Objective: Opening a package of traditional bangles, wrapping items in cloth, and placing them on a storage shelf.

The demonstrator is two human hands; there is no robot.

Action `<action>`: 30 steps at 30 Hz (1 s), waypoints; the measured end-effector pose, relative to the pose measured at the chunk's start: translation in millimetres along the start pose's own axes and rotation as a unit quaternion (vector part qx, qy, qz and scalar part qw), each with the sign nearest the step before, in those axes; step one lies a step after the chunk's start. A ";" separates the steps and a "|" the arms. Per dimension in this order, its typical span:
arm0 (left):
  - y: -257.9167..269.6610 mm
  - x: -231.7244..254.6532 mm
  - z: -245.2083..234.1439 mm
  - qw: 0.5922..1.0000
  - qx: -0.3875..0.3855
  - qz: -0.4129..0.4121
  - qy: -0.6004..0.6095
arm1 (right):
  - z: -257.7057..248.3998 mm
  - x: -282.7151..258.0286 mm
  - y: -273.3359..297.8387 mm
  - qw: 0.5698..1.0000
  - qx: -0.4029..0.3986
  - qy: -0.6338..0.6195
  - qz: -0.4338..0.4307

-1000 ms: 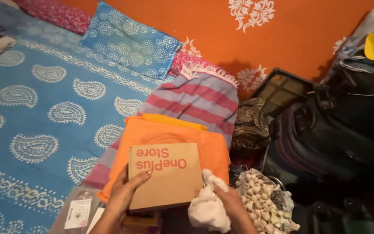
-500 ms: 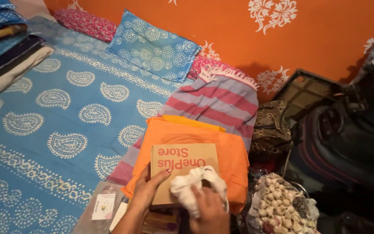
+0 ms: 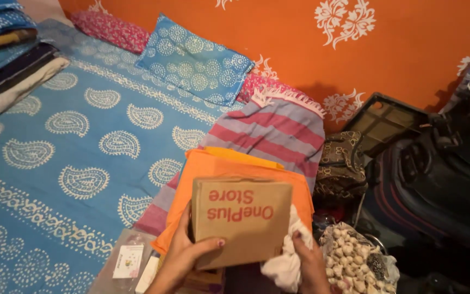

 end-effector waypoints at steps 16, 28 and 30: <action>-22.3 -16.9 -18.3 0.951 -0.005 0.112 -0.289 | 30.6 -87.0 12.9 0.947 0.167 0.123 -0.245; -11.8 -27.7 -29.5 0.966 0.038 0.054 -0.249 | 77.6 -93.1 -5.3 0.730 0.136 0.537 -0.400; -12.2 -25.3 -29.3 0.974 0.031 0.043 -0.221 | 34.5 -86.8 -43.6 0.927 0.131 0.298 -0.183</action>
Point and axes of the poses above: each hand's wrist, its own y-axis away from the middle knuckle, its own z-axis out of the palm, x = y × z, the point moved 3 cm from there along -y, towards the middle knuckle, and after that the axes turned 3 degrees about y, right-handed, at the moved point
